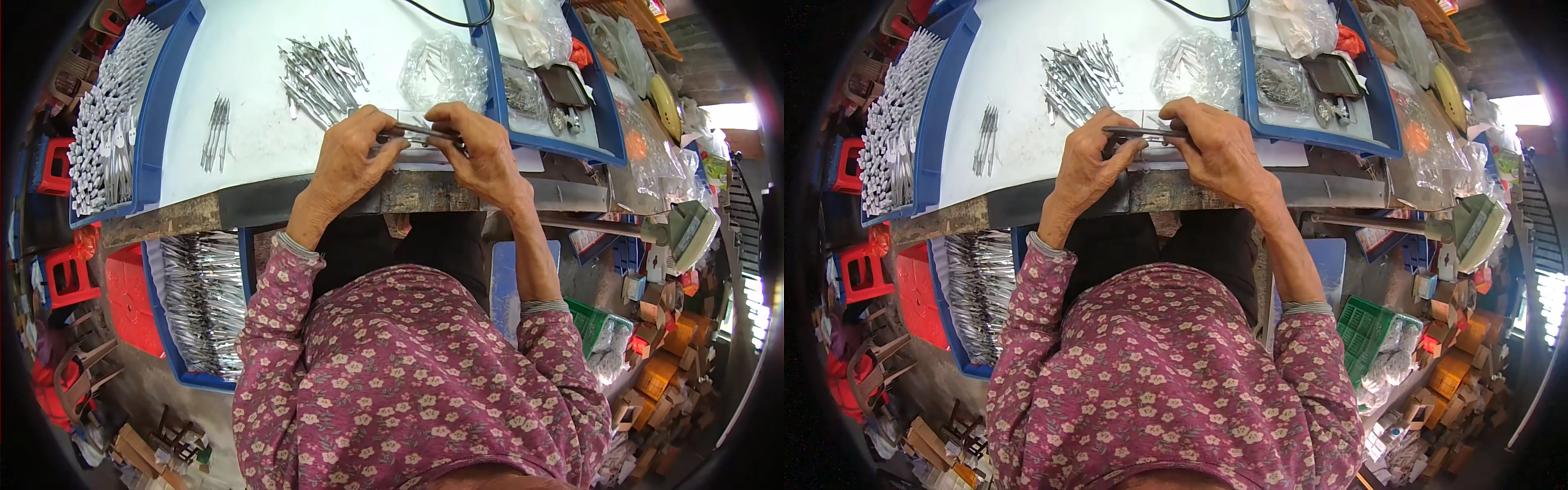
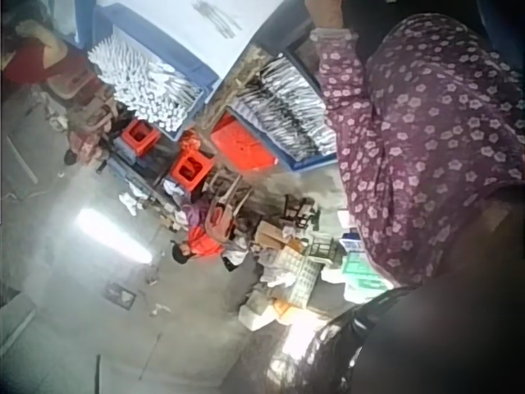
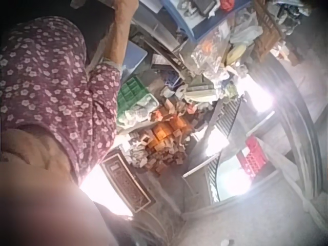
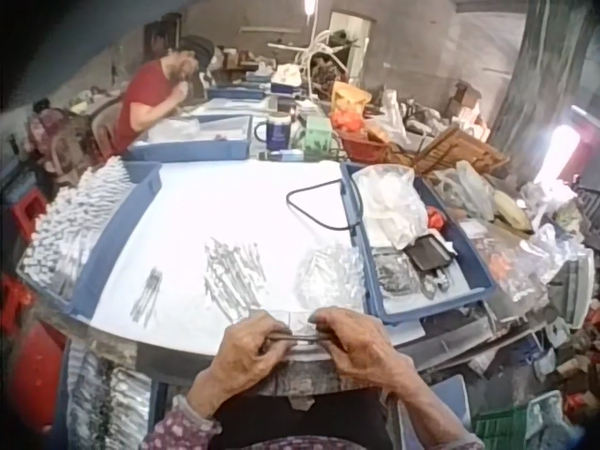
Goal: Assembling or inspecting small metal components at a workbench.
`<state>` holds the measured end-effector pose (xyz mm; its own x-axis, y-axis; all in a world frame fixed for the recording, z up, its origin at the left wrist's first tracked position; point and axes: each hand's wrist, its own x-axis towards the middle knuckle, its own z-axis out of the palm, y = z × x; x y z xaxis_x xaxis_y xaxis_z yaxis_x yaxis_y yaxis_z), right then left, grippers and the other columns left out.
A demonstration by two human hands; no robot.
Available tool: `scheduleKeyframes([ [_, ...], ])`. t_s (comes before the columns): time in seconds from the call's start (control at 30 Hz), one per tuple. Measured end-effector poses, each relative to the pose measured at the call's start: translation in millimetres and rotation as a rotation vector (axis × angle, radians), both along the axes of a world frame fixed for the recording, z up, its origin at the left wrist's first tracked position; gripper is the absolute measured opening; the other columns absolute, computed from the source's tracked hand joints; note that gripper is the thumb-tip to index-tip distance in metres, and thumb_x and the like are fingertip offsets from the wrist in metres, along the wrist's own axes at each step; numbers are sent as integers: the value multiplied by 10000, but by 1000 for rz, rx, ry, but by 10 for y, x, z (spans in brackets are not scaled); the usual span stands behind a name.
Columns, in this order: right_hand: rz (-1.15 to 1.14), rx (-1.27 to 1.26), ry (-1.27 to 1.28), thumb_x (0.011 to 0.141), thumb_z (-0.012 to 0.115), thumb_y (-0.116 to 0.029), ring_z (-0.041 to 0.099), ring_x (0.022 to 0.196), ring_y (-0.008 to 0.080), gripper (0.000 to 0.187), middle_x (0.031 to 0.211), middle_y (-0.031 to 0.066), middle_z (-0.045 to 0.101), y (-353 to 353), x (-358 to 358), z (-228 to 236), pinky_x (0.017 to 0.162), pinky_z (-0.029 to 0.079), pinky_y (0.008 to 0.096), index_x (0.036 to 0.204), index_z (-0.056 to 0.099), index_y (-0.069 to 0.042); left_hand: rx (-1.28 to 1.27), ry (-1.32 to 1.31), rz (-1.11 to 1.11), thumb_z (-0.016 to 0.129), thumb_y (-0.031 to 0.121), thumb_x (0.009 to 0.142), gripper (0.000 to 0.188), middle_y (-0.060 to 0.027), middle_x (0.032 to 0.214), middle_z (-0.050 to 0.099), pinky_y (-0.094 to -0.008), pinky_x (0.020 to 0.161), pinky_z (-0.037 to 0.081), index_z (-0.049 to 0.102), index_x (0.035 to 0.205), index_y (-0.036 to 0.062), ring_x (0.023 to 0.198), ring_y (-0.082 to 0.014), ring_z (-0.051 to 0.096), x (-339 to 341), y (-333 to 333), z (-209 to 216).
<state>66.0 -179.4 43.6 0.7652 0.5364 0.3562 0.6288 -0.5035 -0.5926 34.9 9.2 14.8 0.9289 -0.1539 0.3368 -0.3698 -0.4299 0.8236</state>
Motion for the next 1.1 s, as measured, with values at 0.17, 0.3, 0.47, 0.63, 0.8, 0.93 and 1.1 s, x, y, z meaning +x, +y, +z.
scheduleKeyframes([
  [0.17,42,15,39,720,622,11,587,714,277,223,784,106,604,-58,19,7,609,454,348,932,579,-43,4,-88,-46,636,54,777,146,-96,766,559,-285,563,443,580,891,-20,647,-169,558,21,-24,-11],
  [0.3,86,122,-63,700,630,26,586,708,265,226,792,92,610,-57,-1,24,623,460,339,912,595,-44,-38,-70,-80,622,75,781,113,-100,756,566,-301,559,445,569,848,0,629,-212,570,17,-50,61],
  [0.47,139,88,-123,622,618,76,574,679,226,316,751,54,601,-60,-46,59,593,458,312,906,604,-61,-231,177,-183,602,60,804,228,-108,842,612,-261,616,461,555,1019,-4,720,-147,582,-17,-38,124],
  [0.63,166,19,-288,589,601,79,548,642,208,353,690,38,558,-14,-89,127,561,446,304,902,599,-84,-248,117,-196,599,47,802,346,-106,878,616,-259,677,481,532,1141,35,780,-154,593,-47,-8,105],
  [0.8,173,-59,-388,570,585,68,540,646,207,368,704,31,557,34,-131,182,571,446,309,901,601,-92,-209,67,-188,600,46,795,377,-108,886,612,-270,696,487,529,1165,56,795,-170,597,-65,22,135],
  [0.93,162,-80,-397,570,576,56,541,660,208,364,717,27,562,50,-144,189,581,449,313,902,603,-91,-202,69,-193,598,47,794,381,-111,894,612,-280,703,490,528,1168,56,804,-188,604,-69,28,139],
  [1.1,178,-102,-387,580,576,48,543,667,208,354,723,24,565,44,-137,209,580,451,311,905,606,-87,-203,11,-191,596,55,798,377,-111,906,615,-282,709,489,529,1169,60,811,-196,605,-64,30,120],
])
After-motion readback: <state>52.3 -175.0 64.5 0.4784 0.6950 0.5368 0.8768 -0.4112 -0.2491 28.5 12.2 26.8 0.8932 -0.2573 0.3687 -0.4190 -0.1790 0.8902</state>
